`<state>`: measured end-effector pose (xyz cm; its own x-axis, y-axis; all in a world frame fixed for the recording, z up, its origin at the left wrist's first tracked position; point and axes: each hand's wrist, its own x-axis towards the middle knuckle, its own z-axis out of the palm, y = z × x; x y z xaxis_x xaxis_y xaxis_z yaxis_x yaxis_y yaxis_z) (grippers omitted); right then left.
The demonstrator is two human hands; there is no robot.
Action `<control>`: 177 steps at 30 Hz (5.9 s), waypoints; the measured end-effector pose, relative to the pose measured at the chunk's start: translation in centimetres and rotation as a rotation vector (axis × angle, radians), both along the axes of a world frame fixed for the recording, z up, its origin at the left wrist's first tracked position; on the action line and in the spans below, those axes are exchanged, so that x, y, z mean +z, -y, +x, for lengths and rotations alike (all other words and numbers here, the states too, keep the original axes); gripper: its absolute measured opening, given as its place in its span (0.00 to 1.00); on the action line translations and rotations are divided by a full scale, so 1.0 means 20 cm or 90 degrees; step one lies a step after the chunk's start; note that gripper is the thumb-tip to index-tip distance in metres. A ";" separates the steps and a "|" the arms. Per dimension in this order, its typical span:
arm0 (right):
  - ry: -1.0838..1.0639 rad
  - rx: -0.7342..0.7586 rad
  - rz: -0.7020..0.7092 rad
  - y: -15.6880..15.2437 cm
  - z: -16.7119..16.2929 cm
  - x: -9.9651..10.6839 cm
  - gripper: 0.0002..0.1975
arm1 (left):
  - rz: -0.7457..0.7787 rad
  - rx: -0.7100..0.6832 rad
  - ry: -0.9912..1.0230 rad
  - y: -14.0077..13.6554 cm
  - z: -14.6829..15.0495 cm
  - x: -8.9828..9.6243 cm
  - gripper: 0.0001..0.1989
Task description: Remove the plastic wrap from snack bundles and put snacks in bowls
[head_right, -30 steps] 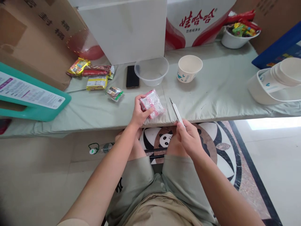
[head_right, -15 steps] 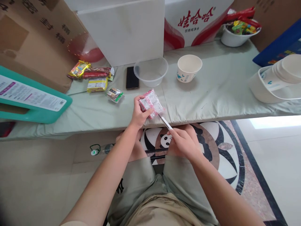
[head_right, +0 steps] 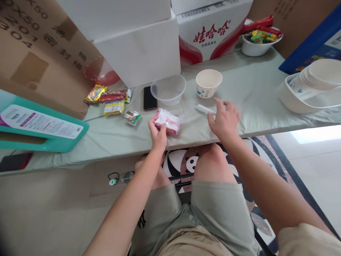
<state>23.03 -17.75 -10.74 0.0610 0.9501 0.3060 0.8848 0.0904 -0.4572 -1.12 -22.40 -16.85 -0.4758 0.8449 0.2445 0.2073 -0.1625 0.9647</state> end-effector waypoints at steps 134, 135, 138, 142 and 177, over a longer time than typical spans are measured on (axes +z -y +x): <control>-0.009 0.287 0.096 -0.31 -0.50 0.27 0.32 | -0.206 -0.222 0.891 0.09 -0.39 0.23 0.03; -0.012 0.350 0.100 -0.21 -0.47 0.20 0.27 | -0.211 -0.227 0.894 0.09 -0.39 0.23 0.02; 0.028 0.539 -0.023 0.11 -0.32 0.01 0.26 | -0.220 -0.238 0.888 0.08 -0.39 0.21 0.02; 0.083 0.547 -0.095 0.42 -0.11 -0.13 0.30 | -0.202 -0.244 0.862 0.07 -0.39 0.20 0.01; 0.060 0.285 0.055 0.49 -0.04 -0.38 0.24 | -0.143 -0.014 -0.372 0.55 -0.35 0.29 0.06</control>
